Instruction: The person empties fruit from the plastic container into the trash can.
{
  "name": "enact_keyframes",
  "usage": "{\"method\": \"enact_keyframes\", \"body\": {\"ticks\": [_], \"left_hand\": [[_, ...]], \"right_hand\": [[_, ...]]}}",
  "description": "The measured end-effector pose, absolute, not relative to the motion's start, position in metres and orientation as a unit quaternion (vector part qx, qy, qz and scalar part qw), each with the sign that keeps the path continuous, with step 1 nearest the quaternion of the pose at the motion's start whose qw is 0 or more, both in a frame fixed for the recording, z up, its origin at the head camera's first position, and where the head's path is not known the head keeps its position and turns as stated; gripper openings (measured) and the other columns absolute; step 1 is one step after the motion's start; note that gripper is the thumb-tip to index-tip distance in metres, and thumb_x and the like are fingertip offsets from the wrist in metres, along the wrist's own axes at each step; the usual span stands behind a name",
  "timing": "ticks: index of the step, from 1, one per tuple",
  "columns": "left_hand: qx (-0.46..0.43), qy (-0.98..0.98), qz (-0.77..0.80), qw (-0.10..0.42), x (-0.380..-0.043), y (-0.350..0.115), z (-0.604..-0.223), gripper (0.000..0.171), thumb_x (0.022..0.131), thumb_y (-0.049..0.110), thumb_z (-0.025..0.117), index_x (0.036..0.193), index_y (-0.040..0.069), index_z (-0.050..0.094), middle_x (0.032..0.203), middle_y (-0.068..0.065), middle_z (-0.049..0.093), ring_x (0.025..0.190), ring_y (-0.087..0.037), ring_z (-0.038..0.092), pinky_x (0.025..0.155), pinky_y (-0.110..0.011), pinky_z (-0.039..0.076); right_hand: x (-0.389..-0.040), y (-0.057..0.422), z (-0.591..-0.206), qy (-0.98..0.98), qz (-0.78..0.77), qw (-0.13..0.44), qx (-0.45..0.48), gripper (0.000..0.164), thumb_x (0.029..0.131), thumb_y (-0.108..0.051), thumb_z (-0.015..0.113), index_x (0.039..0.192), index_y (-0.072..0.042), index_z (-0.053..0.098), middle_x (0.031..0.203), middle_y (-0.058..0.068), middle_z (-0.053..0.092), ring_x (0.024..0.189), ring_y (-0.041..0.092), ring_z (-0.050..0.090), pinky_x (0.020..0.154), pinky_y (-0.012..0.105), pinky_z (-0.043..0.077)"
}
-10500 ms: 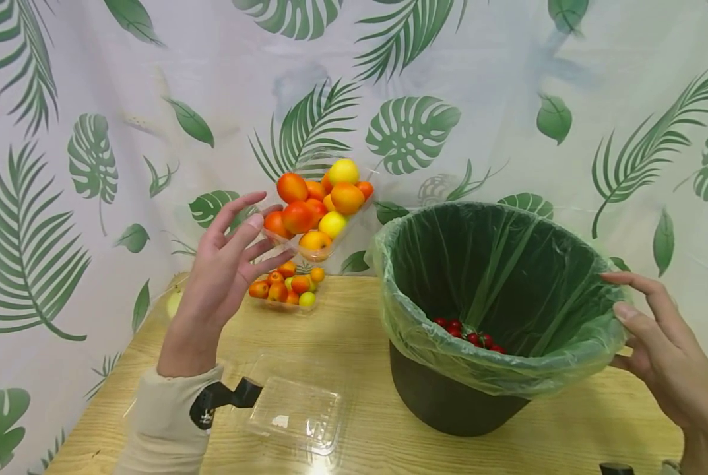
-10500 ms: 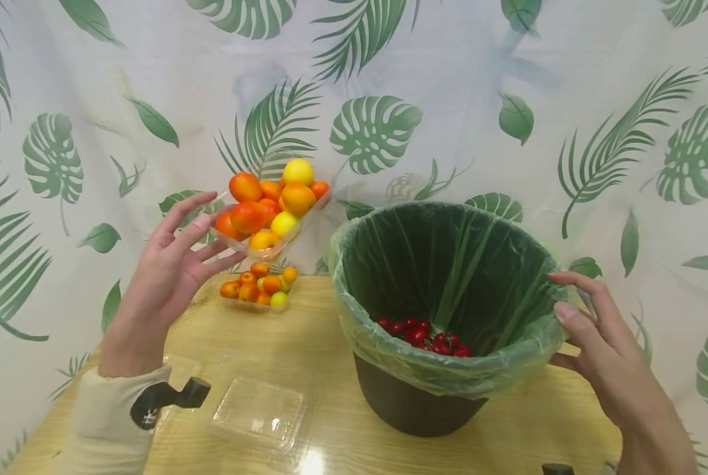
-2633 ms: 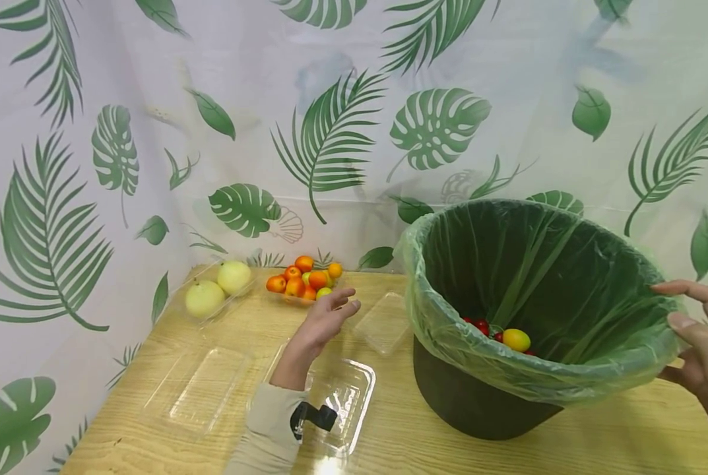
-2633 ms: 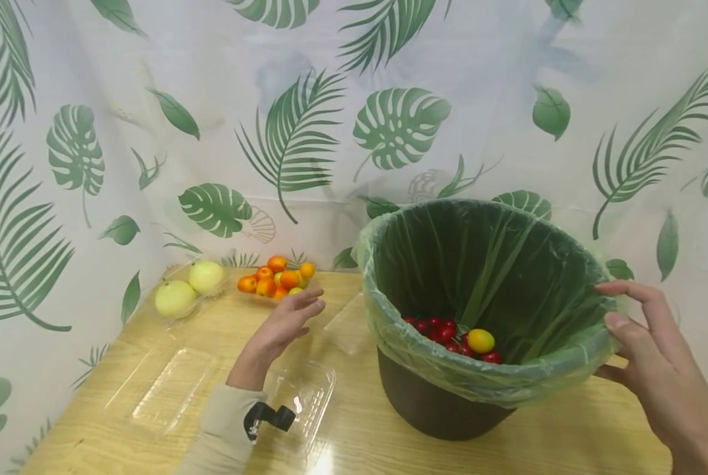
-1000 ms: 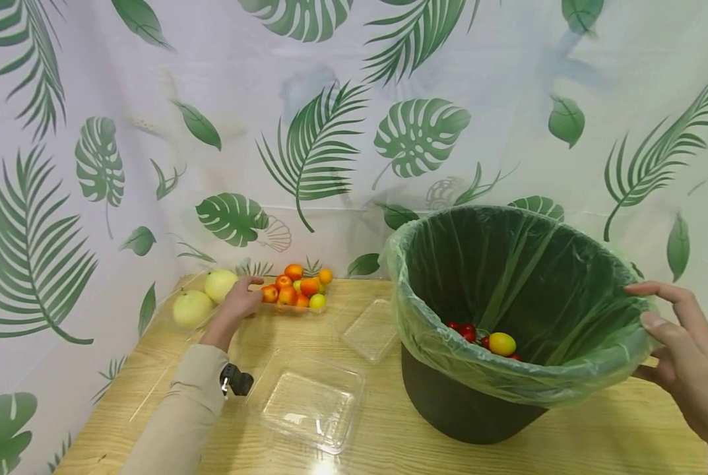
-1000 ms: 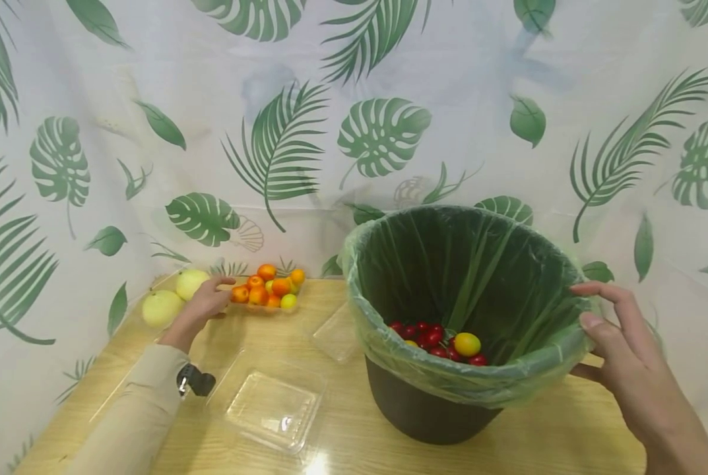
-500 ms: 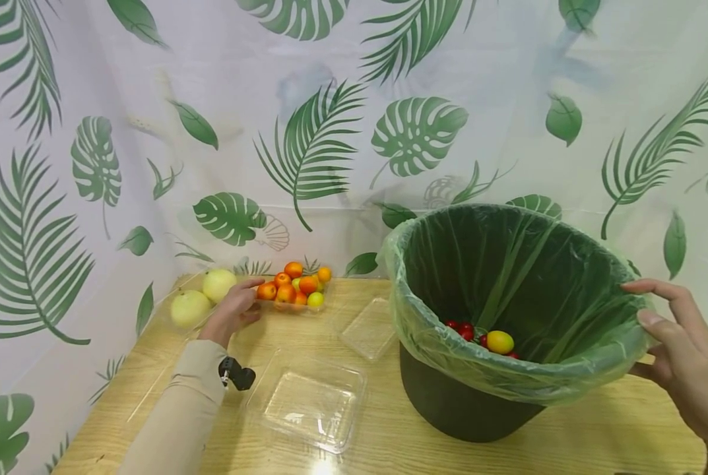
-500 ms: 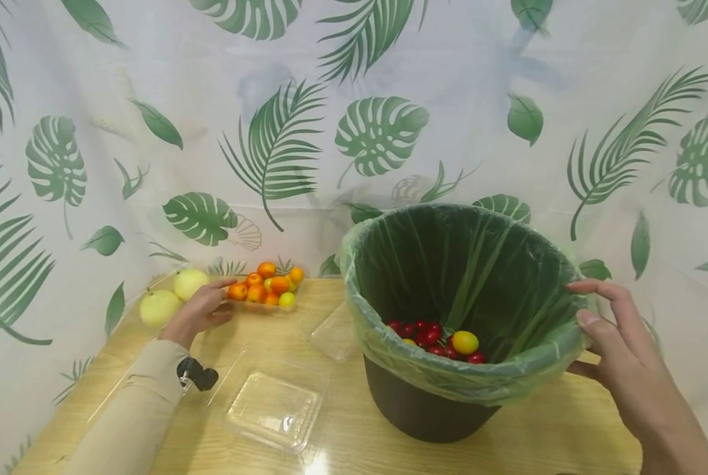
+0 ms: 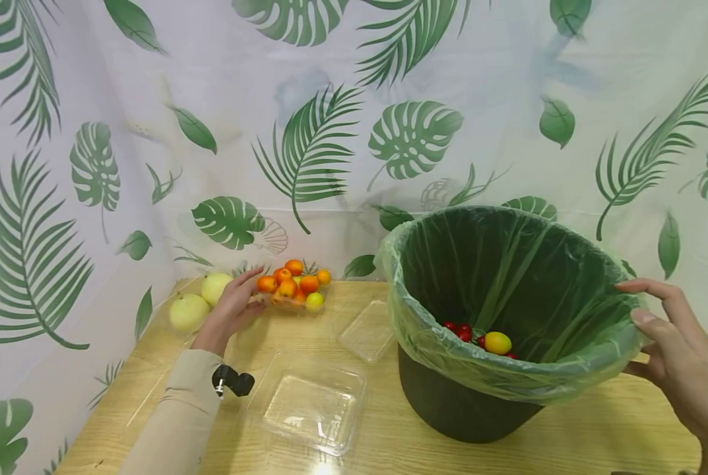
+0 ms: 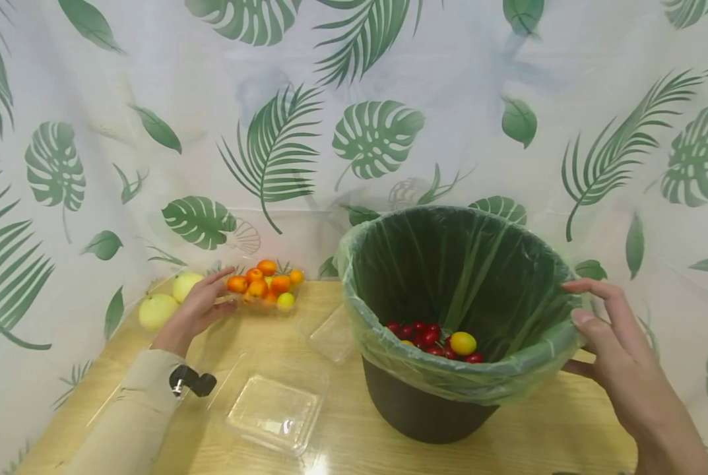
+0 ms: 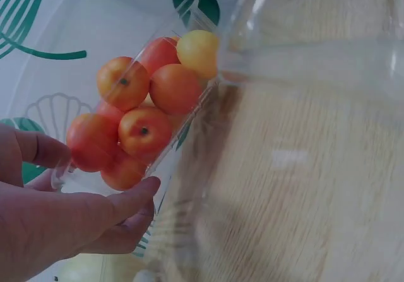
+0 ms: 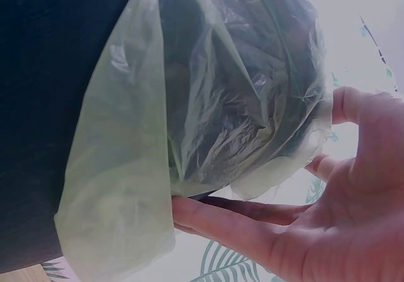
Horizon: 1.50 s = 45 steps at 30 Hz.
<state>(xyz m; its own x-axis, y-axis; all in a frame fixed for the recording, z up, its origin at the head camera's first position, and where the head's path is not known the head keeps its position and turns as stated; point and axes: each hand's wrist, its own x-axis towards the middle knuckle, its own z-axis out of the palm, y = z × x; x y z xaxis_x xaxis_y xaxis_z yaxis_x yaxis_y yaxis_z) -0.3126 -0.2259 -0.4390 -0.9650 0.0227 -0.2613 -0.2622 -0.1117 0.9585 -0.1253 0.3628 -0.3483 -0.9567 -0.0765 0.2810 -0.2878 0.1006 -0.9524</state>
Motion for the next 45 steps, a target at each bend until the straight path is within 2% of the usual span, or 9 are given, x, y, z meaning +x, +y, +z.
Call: {"method": "enact_keyframes", "body": {"ticks": [2, 4, 9, 12, 18, 22, 29, 39, 45], "left_hand": [[-0.081, 0.646, 0.752, 0.100, -0.311, -0.228, -0.438, 0.054, 0.108, 0.008, 0.041, 0.161, 0.008, 0.032, 0.112, -0.008, 0.050, 0.073, -0.015, 0.051, 0.068, -0.025, 0.053], [-0.076, 0.637, 0.760, 0.101, -0.309, -0.229, -0.436, 0.054, 0.108, 0.008, 0.041, 0.161, 0.008, 0.031, 0.109, -0.008, 0.051, 0.081, -0.018, 0.054, 0.073, -0.027, 0.054], [-0.069, 0.618, 0.777, 0.100, -0.305, -0.230, -0.431, 0.056, 0.105, 0.002, 0.040, 0.160, 0.009, 0.033, 0.124, -0.012, 0.043, 0.109, -0.026, 0.050, 0.088, -0.030, 0.053], [-0.057, 0.615, 0.780, 0.098, -0.301, -0.230, -0.429, 0.056, 0.106, 0.003, 0.040, 0.160, 0.010, 0.032, 0.132, -0.014, 0.041, 0.117, -0.029, 0.048, 0.095, -0.032, 0.052], [-0.031, 0.640, 0.764, 0.077, -0.290, -0.228, -0.421, 0.051, 0.109, 0.009, 0.045, 0.158, 0.013, 0.035, 0.147, -0.016, 0.039, 0.119, -0.034, 0.057, 0.107, -0.038, 0.049], [-0.009, 0.649, 0.758, 0.058, -0.282, -0.225, -0.416, 0.049, 0.109, 0.016, 0.050, 0.156, 0.014, 0.038, 0.154, -0.018, 0.036, 0.120, -0.036, 0.061, 0.109, -0.044, 0.046], [0.010, 0.628, 0.778, 0.022, -0.270, -0.220, -0.404, 0.048, 0.106, 0.016, 0.059, 0.152, 0.015, 0.045, 0.137, -0.018, 0.048, 0.096, -0.021, 0.070, 0.106, -0.045, 0.048], [0.026, 0.618, 0.785, -0.016, -0.253, -0.214, -0.386, 0.046, 0.105, 0.018, 0.061, 0.149, 0.018, 0.048, 0.126, -0.011, 0.058, 0.097, -0.021, 0.071, 0.103, -0.040, 0.052], [0.015, 0.607, 0.794, -0.023, -0.247, -0.212, -0.378, 0.049, 0.106, 0.022, 0.060, 0.152, 0.020, 0.045, 0.141, -0.015, 0.048, 0.103, -0.024, 0.069, 0.103, -0.039, 0.051]], "right_hand": [[-0.126, 0.365, -0.350, -0.738, 0.658, 0.080, 0.123, 0.040, 0.112, -0.008, 0.031, 0.149, -0.021, 0.035, 0.076, 0.005, 0.058, 0.066, 0.022, 0.067, 0.062, 0.030, 0.055], [-0.125, 0.366, -0.350, -0.741, 0.655, 0.081, 0.121, 0.040, 0.112, -0.008, 0.031, 0.149, -0.022, 0.034, 0.077, 0.005, 0.059, 0.067, 0.022, 0.068, 0.062, 0.030, 0.054], [-0.126, 0.367, -0.350, -0.738, 0.657, 0.085, 0.127, 0.040, 0.112, -0.007, 0.030, 0.149, -0.021, 0.034, 0.081, 0.005, 0.062, 0.072, 0.021, 0.071, 0.062, 0.030, 0.055], [-0.126, 0.367, -0.350, -0.736, 0.659, 0.084, 0.130, 0.040, 0.112, -0.007, 0.030, 0.149, -0.021, 0.034, 0.081, 0.006, 0.062, 0.072, 0.022, 0.071, 0.062, 0.030, 0.055], [-0.126, 0.367, -0.351, -0.728, 0.666, 0.081, 0.139, 0.040, 0.112, -0.006, 0.028, 0.149, -0.019, 0.035, 0.081, 0.006, 0.062, 0.073, 0.021, 0.071, 0.063, 0.031, 0.056], [-0.126, 0.366, -0.351, -0.726, 0.668, 0.083, 0.140, 0.040, 0.112, -0.005, 0.028, 0.149, -0.018, 0.035, 0.082, 0.006, 0.063, 0.073, 0.021, 0.071, 0.063, 0.032, 0.057], [-0.126, 0.365, -0.350, -0.728, 0.666, 0.084, 0.138, 0.039, 0.112, -0.006, 0.029, 0.148, -0.018, 0.036, 0.082, 0.007, 0.062, 0.073, 0.022, 0.072, 0.063, 0.032, 0.057], [-0.126, 0.364, -0.350, -0.739, 0.655, 0.084, 0.136, 0.041, 0.112, -0.007, 0.029, 0.151, -0.017, 0.033, 0.078, 0.005, 0.053, 0.065, 0.021, 0.065, 0.065, 0.030, 0.057], [-0.126, 0.364, -0.350, -0.737, 0.657, 0.082, 0.134, 0.040, 0.112, -0.007, 0.030, 0.151, -0.017, 0.034, 0.078, 0.004, 0.051, 0.064, 0.021, 0.064, 0.065, 0.032, 0.056]]}}
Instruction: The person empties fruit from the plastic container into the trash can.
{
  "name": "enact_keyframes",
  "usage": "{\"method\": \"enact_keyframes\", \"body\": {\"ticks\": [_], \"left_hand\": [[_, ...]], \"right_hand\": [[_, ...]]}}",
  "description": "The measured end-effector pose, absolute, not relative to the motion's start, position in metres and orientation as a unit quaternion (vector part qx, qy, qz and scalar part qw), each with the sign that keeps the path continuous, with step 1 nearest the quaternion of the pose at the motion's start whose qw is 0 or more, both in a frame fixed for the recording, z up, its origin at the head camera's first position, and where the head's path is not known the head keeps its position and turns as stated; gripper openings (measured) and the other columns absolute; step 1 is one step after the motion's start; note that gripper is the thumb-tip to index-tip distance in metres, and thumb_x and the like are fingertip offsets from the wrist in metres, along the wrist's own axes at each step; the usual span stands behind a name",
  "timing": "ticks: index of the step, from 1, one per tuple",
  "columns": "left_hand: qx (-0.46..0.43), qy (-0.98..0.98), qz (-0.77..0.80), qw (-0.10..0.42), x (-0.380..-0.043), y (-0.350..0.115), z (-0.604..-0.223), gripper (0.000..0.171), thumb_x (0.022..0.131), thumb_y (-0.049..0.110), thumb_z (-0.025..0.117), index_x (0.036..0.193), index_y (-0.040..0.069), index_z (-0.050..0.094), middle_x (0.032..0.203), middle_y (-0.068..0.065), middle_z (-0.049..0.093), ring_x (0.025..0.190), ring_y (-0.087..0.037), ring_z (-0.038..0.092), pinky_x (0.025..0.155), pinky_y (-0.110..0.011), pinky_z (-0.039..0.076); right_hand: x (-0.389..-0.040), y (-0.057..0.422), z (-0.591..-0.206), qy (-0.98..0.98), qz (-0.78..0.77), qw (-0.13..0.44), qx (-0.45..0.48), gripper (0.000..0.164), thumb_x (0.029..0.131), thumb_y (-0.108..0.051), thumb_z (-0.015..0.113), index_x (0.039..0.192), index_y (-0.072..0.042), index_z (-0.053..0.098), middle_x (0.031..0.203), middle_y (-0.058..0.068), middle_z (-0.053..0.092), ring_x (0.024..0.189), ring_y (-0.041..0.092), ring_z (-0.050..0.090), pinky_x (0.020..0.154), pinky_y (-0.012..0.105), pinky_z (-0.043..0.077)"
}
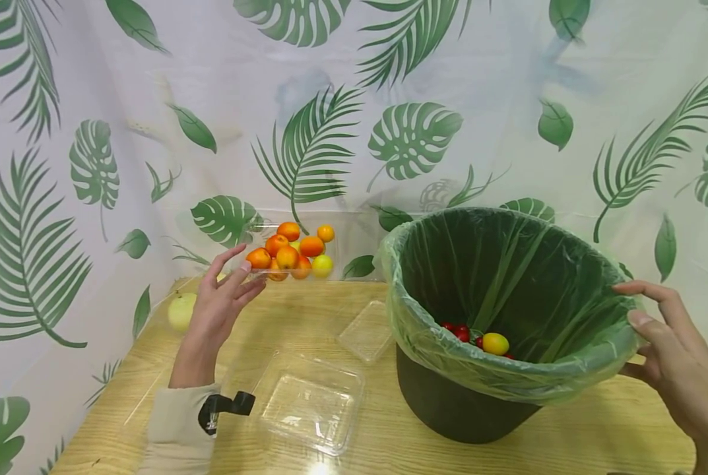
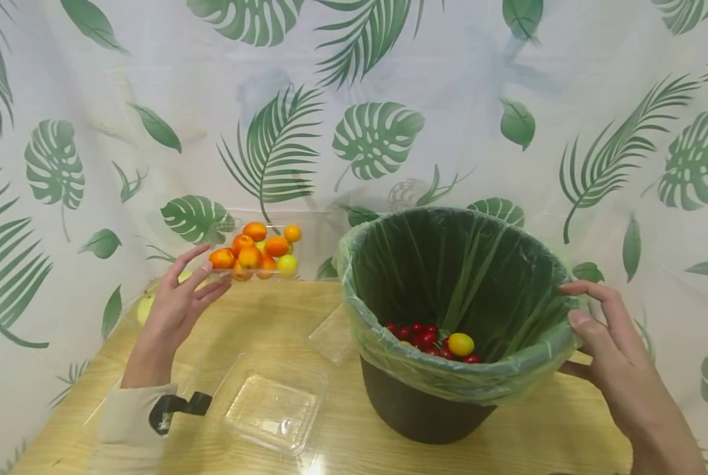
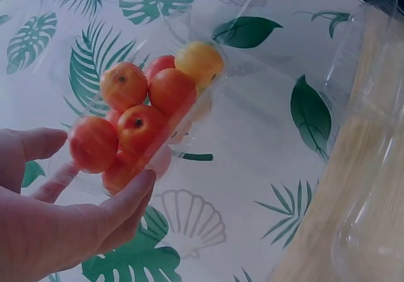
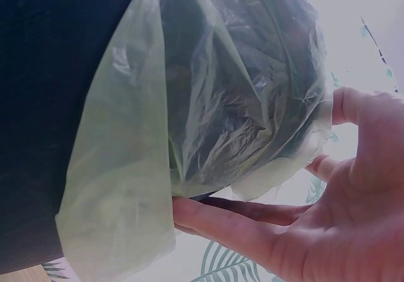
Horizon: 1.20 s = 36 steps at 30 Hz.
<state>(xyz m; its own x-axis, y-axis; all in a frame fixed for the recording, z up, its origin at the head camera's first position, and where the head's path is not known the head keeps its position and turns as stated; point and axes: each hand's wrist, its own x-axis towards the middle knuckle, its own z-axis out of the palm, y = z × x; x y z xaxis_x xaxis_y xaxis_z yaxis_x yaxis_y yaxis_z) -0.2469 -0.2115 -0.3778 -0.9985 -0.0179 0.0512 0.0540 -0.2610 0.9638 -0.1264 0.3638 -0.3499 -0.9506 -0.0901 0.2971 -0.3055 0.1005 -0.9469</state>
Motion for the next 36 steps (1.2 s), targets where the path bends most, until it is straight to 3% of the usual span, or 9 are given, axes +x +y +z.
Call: {"method": "enact_keyframes", "body": {"ticks": [6, 12, 19, 27, 36], "left_hand": [[-0.036, -0.587, -0.808, 0.027, -0.245, -0.210, -0.372, 0.044, 0.109, 0.027, 0.052, 0.152, 0.024, 0.043, 0.144, -0.011, 0.037, 0.109, -0.030, 0.062, 0.103, -0.038, 0.051], [-0.049, -0.558, -0.828, 0.019, -0.242, -0.209, -0.367, 0.044, 0.110, 0.026, 0.050, 0.153, 0.023, 0.042, 0.131, -0.009, 0.039, 0.111, -0.030, 0.062, 0.106, -0.038, 0.049], [-0.068, -0.554, -0.829, 0.021, -0.238, -0.206, -0.354, 0.044, 0.109, 0.024, 0.054, 0.151, 0.022, 0.043, 0.137, -0.013, 0.042, 0.107, -0.029, 0.066, 0.104, -0.036, 0.050], [-0.082, -0.537, -0.839, 0.026, -0.233, -0.200, -0.345, 0.044, 0.108, 0.023, 0.055, 0.151, 0.020, 0.044, 0.132, -0.016, 0.048, 0.102, -0.028, 0.069, 0.102, -0.038, 0.052], [-0.107, -0.528, -0.841, 0.036, -0.227, -0.191, -0.326, 0.045, 0.107, 0.022, 0.056, 0.150, 0.019, 0.045, 0.136, -0.017, 0.050, 0.100, -0.030, 0.069, 0.100, -0.040, 0.053]], "right_hand": [[-0.126, 0.364, -0.349, -0.733, 0.662, 0.084, 0.137, 0.040, 0.112, -0.007, 0.029, 0.150, -0.017, 0.034, 0.079, 0.005, 0.055, 0.066, 0.021, 0.066, 0.064, 0.032, 0.057], [-0.125, 0.364, -0.348, -0.726, 0.668, 0.084, 0.140, 0.040, 0.112, -0.006, 0.029, 0.150, -0.017, 0.034, 0.082, 0.006, 0.060, 0.071, 0.021, 0.070, 0.065, 0.032, 0.057], [-0.125, 0.365, -0.348, -0.721, 0.672, 0.088, 0.142, 0.040, 0.111, -0.005, 0.029, 0.149, -0.016, 0.035, 0.081, 0.006, 0.061, 0.071, 0.021, 0.070, 0.064, 0.032, 0.057], [-0.126, 0.365, -0.350, -0.745, 0.650, 0.083, 0.122, 0.044, 0.111, -0.007, 0.031, 0.154, -0.019, 0.032, 0.075, 0.002, 0.045, 0.059, 0.020, 0.055, 0.067, 0.027, 0.054], [-0.129, 0.363, -0.350, -0.746, 0.650, 0.073, 0.128, 0.048, 0.112, -0.008, 0.031, 0.158, -0.021, 0.025, 0.079, 0.004, 0.048, 0.064, 0.023, 0.060, 0.069, 0.027, 0.054]]}}
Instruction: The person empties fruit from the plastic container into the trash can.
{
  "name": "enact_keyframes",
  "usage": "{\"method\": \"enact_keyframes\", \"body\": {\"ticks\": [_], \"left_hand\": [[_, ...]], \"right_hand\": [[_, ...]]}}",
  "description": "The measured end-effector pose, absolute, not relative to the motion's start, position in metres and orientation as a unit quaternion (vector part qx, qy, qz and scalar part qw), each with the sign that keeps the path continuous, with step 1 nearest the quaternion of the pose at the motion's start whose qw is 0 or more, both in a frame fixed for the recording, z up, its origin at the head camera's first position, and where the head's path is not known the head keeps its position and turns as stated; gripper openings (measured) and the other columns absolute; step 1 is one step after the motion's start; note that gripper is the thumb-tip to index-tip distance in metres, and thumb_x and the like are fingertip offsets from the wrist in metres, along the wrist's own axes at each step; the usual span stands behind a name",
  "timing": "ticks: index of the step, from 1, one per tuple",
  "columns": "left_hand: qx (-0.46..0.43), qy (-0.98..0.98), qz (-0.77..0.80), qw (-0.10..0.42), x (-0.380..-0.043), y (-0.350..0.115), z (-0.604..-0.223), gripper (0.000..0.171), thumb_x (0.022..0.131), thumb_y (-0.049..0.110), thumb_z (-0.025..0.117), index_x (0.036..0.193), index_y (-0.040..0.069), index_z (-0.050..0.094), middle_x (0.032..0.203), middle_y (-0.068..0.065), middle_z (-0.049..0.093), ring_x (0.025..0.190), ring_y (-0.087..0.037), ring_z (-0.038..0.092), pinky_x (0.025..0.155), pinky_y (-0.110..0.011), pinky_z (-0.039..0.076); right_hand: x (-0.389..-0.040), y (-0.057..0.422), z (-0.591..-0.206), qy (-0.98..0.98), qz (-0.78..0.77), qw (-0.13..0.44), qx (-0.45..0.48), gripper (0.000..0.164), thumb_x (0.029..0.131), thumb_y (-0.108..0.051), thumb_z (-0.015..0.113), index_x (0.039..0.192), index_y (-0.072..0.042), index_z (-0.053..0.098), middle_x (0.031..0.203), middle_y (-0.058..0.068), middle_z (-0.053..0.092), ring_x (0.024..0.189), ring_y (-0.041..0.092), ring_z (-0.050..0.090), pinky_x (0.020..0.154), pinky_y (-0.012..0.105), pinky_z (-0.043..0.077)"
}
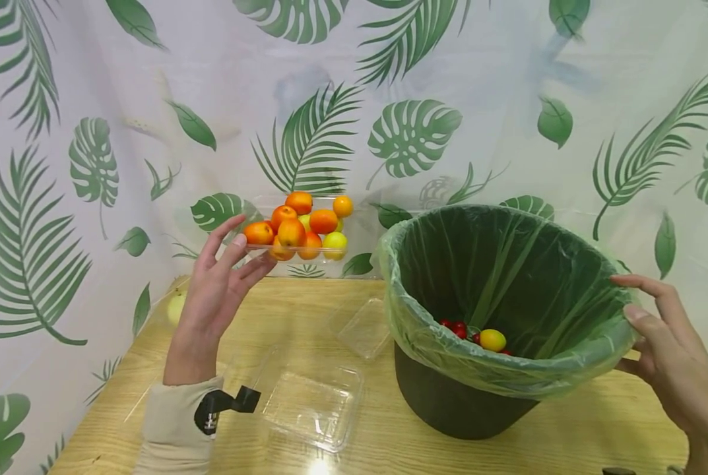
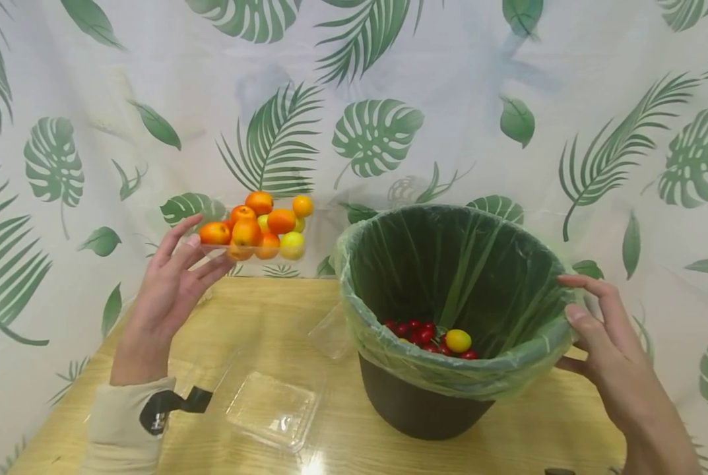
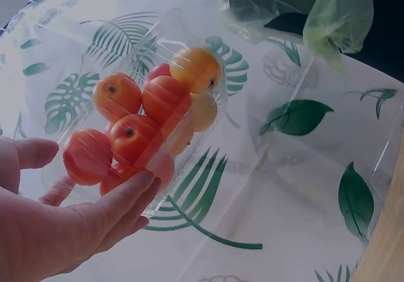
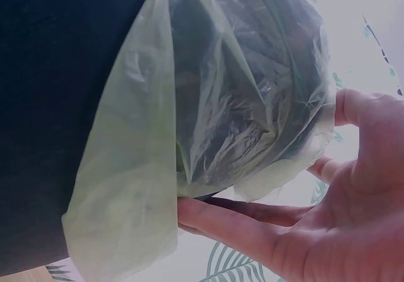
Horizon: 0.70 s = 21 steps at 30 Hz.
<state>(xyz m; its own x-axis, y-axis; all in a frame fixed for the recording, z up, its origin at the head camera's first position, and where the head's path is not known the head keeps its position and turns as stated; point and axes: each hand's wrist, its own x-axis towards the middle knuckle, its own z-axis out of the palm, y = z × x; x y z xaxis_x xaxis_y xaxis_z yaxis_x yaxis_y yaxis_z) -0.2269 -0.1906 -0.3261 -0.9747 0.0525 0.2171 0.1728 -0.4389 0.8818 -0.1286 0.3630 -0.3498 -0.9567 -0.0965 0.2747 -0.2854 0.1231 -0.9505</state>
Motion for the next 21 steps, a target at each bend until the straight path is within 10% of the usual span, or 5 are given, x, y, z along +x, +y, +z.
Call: {"method": "enact_keyframes", "body": {"ticks": [21], "left_hand": [[-0.157, -0.506, -0.848, -0.007, -0.214, -0.150, -0.285, 0.042, 0.108, 0.015, 0.052, 0.150, 0.018, 0.047, 0.143, -0.019, 0.049, 0.103, -0.032, 0.069, 0.098, -0.044, 0.055]], "right_hand": [[-0.129, 0.363, -0.351, -0.732, 0.662, 0.087, 0.137, 0.052, 0.111, -0.005, 0.032, 0.159, -0.021, 0.021, 0.083, 0.005, 0.053, 0.069, 0.024, 0.065, 0.064, 0.032, 0.055]]}}
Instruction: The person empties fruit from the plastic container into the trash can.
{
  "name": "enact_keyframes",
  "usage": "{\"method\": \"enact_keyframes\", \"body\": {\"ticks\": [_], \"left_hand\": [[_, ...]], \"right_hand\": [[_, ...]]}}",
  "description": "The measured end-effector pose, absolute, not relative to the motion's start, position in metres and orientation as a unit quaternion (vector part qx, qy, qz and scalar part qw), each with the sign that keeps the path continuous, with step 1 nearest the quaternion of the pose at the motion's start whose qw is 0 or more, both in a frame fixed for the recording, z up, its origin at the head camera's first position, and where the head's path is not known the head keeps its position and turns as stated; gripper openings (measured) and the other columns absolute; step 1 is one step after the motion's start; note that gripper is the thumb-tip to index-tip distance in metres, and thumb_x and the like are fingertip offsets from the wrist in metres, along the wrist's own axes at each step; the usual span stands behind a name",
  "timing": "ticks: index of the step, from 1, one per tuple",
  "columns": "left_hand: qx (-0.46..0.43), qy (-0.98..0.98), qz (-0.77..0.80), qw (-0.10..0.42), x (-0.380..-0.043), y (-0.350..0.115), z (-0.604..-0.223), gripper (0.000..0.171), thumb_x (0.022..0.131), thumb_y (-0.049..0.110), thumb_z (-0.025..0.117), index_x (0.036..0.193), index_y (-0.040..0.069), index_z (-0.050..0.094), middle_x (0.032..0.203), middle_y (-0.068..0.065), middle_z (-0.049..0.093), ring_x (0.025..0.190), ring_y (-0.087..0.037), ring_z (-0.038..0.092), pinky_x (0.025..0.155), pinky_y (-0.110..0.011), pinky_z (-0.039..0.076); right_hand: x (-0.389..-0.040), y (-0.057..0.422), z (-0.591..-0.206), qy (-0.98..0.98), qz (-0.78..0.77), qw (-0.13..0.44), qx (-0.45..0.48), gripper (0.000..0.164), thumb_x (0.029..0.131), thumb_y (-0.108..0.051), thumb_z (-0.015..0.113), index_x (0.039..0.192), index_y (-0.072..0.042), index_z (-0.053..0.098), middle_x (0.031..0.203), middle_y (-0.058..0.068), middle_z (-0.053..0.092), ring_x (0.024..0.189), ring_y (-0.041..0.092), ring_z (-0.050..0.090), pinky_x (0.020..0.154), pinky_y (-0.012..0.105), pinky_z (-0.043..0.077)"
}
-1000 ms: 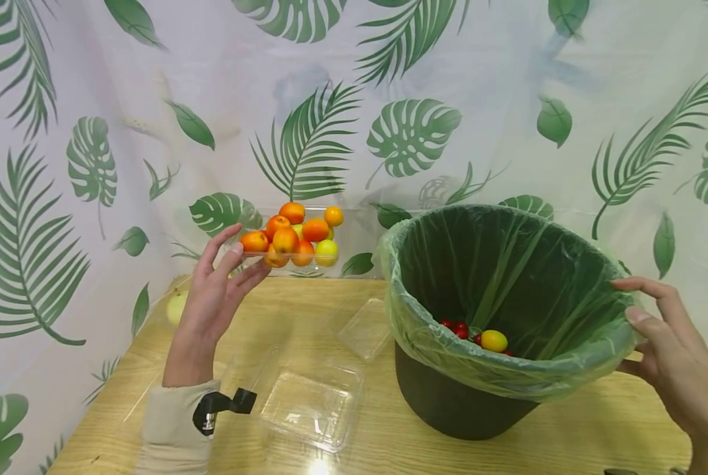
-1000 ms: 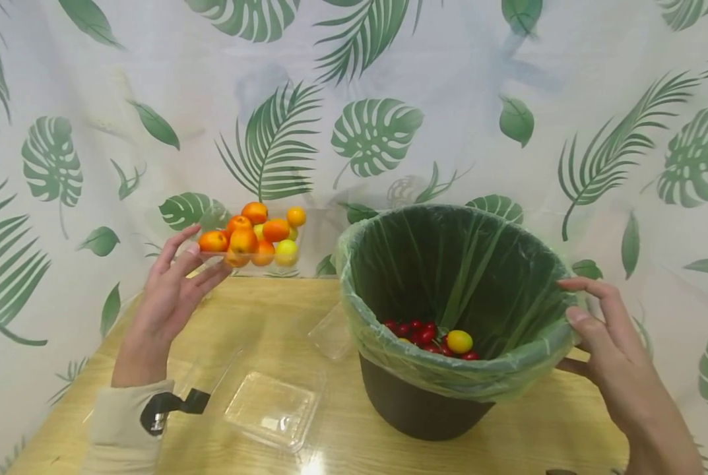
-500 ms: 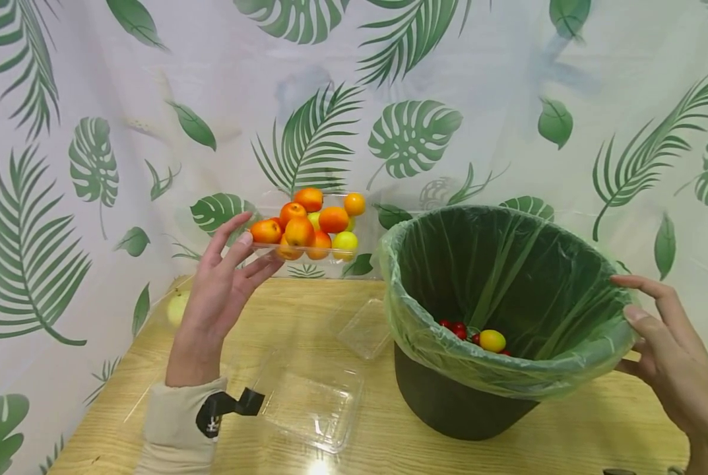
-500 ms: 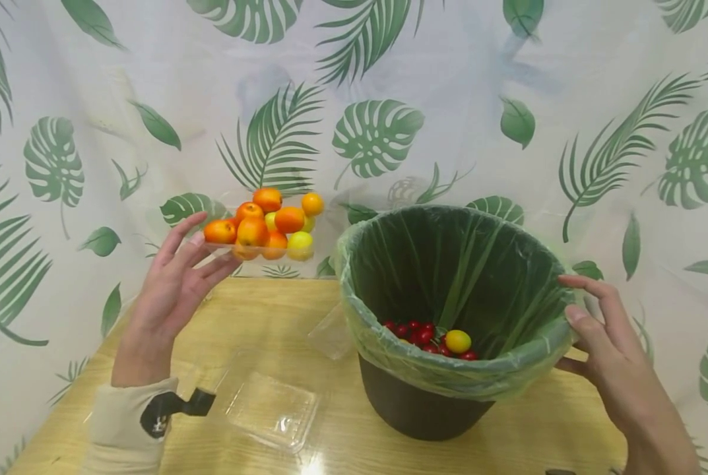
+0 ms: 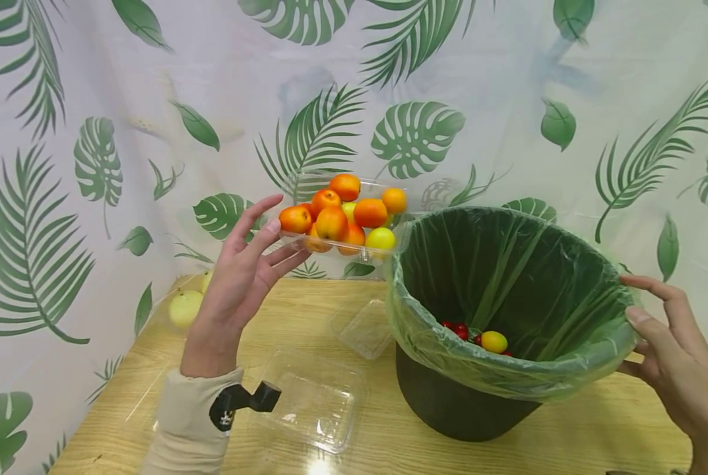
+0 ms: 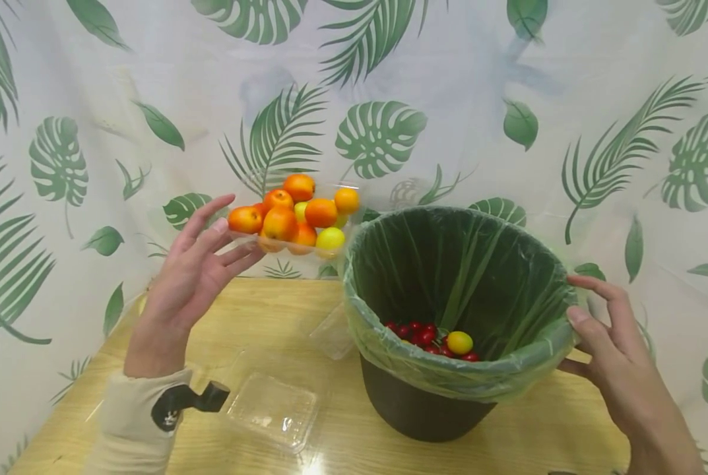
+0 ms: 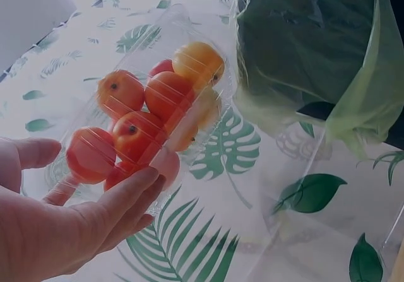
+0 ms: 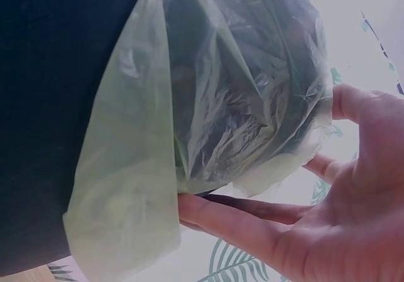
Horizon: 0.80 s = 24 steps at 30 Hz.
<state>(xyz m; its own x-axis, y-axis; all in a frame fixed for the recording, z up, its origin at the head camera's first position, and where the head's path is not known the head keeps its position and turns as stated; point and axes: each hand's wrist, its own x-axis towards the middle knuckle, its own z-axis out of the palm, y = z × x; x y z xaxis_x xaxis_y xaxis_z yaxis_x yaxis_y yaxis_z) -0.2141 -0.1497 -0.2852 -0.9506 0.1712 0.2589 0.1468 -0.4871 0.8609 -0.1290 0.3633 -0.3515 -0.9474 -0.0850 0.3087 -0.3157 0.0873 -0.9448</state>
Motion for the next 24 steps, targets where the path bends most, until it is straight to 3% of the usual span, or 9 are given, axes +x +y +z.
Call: {"method": "enact_keyframes", "body": {"ticks": [13, 18, 24], "left_hand": [[0.174, 0.511, 0.841, 0.031, -0.214, -0.126, -0.274, 0.042, 0.107, 0.011, 0.052, 0.148, 0.018, 0.049, 0.148, -0.017, 0.048, 0.107, -0.034, 0.068, 0.099, -0.047, 0.054], [0.193, 0.509, 0.838, 0.033, -0.214, -0.114, -0.269, 0.043, 0.106, 0.011, 0.053, 0.149, 0.016, 0.048, 0.146, -0.017, 0.050, 0.109, -0.034, 0.067, 0.102, -0.049, 0.052], [0.213, 0.521, 0.826, 0.021, -0.217, -0.102, -0.264, 0.043, 0.104, 0.010, 0.057, 0.146, 0.015, 0.052, 0.140, -0.020, 0.055, 0.111, -0.033, 0.067, 0.102, -0.049, 0.052]], "right_hand": [[-0.129, 0.363, -0.352, -0.724, 0.669, 0.087, 0.144, 0.050, 0.111, -0.004, 0.032, 0.158, -0.018, 0.024, 0.086, 0.005, 0.054, 0.070, 0.022, 0.066, 0.064, 0.033, 0.057], [-0.128, 0.364, -0.351, -0.716, 0.674, 0.090, 0.155, 0.049, 0.111, -0.002, 0.030, 0.158, -0.017, 0.025, 0.091, 0.006, 0.059, 0.075, 0.022, 0.070, 0.064, 0.034, 0.059], [-0.130, 0.364, -0.350, -0.723, 0.670, 0.083, 0.149, 0.050, 0.111, -0.003, 0.031, 0.158, -0.018, 0.024, 0.085, 0.005, 0.055, 0.070, 0.023, 0.067, 0.065, 0.034, 0.058]]}}
